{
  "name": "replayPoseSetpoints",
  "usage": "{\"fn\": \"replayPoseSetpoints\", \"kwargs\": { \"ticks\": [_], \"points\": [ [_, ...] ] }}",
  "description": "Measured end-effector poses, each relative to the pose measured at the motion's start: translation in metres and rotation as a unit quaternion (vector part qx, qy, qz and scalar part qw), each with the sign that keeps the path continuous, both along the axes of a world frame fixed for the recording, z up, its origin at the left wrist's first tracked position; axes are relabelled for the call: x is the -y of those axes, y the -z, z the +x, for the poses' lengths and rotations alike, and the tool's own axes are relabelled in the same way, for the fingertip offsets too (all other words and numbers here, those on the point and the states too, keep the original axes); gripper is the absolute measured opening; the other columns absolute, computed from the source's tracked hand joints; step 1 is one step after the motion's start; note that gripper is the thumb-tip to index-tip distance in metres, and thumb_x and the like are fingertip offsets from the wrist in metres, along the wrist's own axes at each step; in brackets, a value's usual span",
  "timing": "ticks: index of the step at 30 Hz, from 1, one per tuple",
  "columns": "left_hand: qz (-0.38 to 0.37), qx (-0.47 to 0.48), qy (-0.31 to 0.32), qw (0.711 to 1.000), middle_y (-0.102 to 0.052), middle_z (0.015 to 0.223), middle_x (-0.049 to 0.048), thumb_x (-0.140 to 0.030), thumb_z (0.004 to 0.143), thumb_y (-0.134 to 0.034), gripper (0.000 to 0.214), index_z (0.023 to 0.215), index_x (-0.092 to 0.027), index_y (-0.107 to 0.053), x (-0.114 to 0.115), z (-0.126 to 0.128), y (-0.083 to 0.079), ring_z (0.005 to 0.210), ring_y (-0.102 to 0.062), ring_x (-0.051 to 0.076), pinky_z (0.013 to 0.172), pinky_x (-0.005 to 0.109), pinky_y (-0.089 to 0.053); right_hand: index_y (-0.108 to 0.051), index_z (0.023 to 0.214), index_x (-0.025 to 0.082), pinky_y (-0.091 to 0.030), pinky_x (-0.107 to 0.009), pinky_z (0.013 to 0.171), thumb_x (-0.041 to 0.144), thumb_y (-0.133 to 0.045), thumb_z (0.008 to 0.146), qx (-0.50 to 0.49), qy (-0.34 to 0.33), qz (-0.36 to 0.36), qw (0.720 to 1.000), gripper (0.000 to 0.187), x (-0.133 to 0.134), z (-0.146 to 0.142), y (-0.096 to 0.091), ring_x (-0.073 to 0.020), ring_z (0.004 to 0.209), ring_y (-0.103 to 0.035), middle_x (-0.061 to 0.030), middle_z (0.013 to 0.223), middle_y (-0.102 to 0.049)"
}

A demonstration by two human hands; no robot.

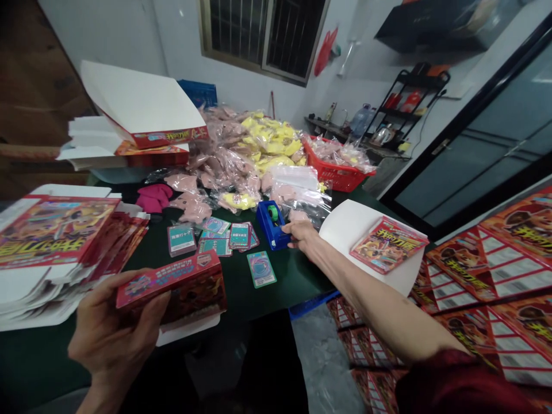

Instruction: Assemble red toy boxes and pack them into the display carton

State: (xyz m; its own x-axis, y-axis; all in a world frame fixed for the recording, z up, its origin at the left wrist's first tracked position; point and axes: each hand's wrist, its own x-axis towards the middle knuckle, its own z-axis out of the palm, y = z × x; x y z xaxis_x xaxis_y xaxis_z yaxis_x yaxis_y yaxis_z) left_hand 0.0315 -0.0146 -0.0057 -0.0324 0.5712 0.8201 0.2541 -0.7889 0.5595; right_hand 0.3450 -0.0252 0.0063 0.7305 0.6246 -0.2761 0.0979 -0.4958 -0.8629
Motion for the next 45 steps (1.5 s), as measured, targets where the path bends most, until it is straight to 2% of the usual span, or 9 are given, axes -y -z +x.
{"fn": "replayPoseSetpoints", "kwargs": {
  "ticks": [5, 10, 14, 23, 26, 31, 37, 41, 45],
  "points": [
    [-0.015, 0.000, 0.016, 1.000, -0.066, 0.092, 0.0040, -0.015, 0.070, -0.071, 0.044, 0.112, -0.016, -0.056, 0.002, -0.002, 0.001, 0.073, -0.065, 0.014, 0.063, 0.022, -0.055, -0.056, 0.106, 0.014, -0.053, -0.030, 0.067, 0.031, -0.054, 0.089, -0.066, 0.091, 0.045, 0.993, 0.024, 0.002, -0.018, 0.002, -0.0135, 0.079, -0.060, -0.0046, 0.099, -0.060],
    [-0.023, 0.013, 0.021, 0.999, -0.067, 0.094, 0.0043, -0.013, 0.069, -0.071, 0.048, 0.114, -0.016, -0.054, 0.003, -0.002, 0.004, 0.074, -0.066, 0.014, 0.065, 0.023, -0.056, -0.055, 0.072, 0.015, -0.052, -0.027, 0.057, 0.029, -0.062, 0.079, -0.077, 0.127, 0.158, 0.976, 0.017, 0.016, -0.027, 0.009, -0.0100, 0.058, -0.054, 0.0024, 0.066, -0.056],
    [-0.027, 0.007, 0.024, 0.999, -0.066, 0.093, 0.0051, -0.011, 0.069, -0.071, 0.044, 0.111, -0.015, -0.056, 0.003, -0.002, 0.003, 0.073, -0.065, 0.015, 0.064, 0.023, -0.056, -0.051, 0.062, 0.017, -0.052, -0.029, 0.064, 0.031, -0.066, 0.071, -0.055, 0.122, 0.228, 0.964, 0.023, 0.032, -0.032, 0.028, -0.0126, 0.066, -0.058, 0.0013, 0.065, -0.059],
    [-0.031, 0.035, 0.033, 0.998, -0.067, 0.093, 0.0036, -0.012, 0.067, -0.072, 0.046, 0.110, -0.016, -0.056, 0.003, 0.000, 0.004, 0.073, -0.066, 0.014, 0.063, 0.021, -0.057, -0.059, 0.090, 0.012, -0.050, -0.028, 0.065, 0.034, -0.055, 0.088, 0.070, 0.094, 0.168, 0.979, 0.022, 0.029, -0.028, 0.069, -0.0113, 0.071, -0.059, -0.0013, 0.085, -0.061],
    [-0.043, 0.043, 0.030, 0.998, -0.067, 0.092, 0.0031, -0.012, 0.067, -0.072, 0.044, 0.108, -0.017, -0.056, 0.005, -0.001, 0.004, 0.073, -0.067, 0.014, 0.064, 0.021, -0.057, -0.059, 0.080, 0.013, -0.048, -0.032, 0.072, 0.030, -0.058, 0.085, 0.149, 0.086, 0.160, 0.972, 0.018, 0.030, -0.032, 0.071, -0.0136, 0.076, -0.057, -0.0016, 0.084, -0.060],
    [-0.078, 0.039, 0.065, 0.994, -0.068, 0.090, 0.0033, -0.014, 0.071, -0.070, 0.037, 0.104, -0.016, -0.054, 0.007, -0.004, 0.003, 0.073, -0.068, 0.014, 0.064, 0.021, -0.057, -0.054, 0.056, 0.020, -0.043, -0.039, 0.078, 0.023, -0.057, 0.075, 0.233, 0.037, 0.187, 0.954, 0.019, 0.055, -0.065, 0.047, -0.0205, 0.077, -0.052, -0.0040, 0.071, -0.055],
    [-0.091, 0.044, 0.089, 0.991, -0.066, 0.092, 0.0036, -0.014, 0.073, -0.068, 0.035, 0.105, -0.018, -0.053, 0.009, -0.006, 0.005, 0.078, -0.067, 0.014, 0.067, 0.022, -0.057, -0.062, 0.090, 0.027, -0.043, -0.026, 0.050, 0.026, -0.056, 0.082, 0.191, -0.147, 0.292, 0.925, 0.010, 0.095, -0.150, -0.028, -0.0130, 0.050, -0.051, 0.0036, 0.058, -0.054],
    [-0.091, 0.021, 0.104, 0.990, -0.065, 0.093, 0.0035, -0.015, 0.072, -0.069, 0.039, 0.107, -0.019, -0.052, 0.008, -0.011, 0.006, 0.080, -0.066, 0.014, 0.070, 0.023, -0.056, -0.018, 0.139, 0.036, -0.044, -0.023, 0.045, 0.021, -0.061, 0.080, -0.006, -0.159, 0.359, 0.920, 0.075, 0.090, -0.192, -0.055, -0.0115, 0.044, -0.051, 0.0090, 0.059, -0.058],
    [-0.086, -0.022, 0.112, 0.990, -0.063, 0.094, 0.0035, -0.019, 0.073, -0.069, 0.040, 0.109, -0.020, -0.052, 0.005, -0.016, 0.003, 0.076, -0.065, 0.014, 0.066, 0.024, -0.055, -0.016, 0.141, 0.031, -0.044, -0.021, 0.042, 0.023, -0.063, 0.078, -0.126, -0.136, 0.366, 0.912, 0.078, 0.078, -0.209, -0.046, -0.0099, 0.042, -0.051, 0.0097, 0.056, -0.058]
  ]
}}
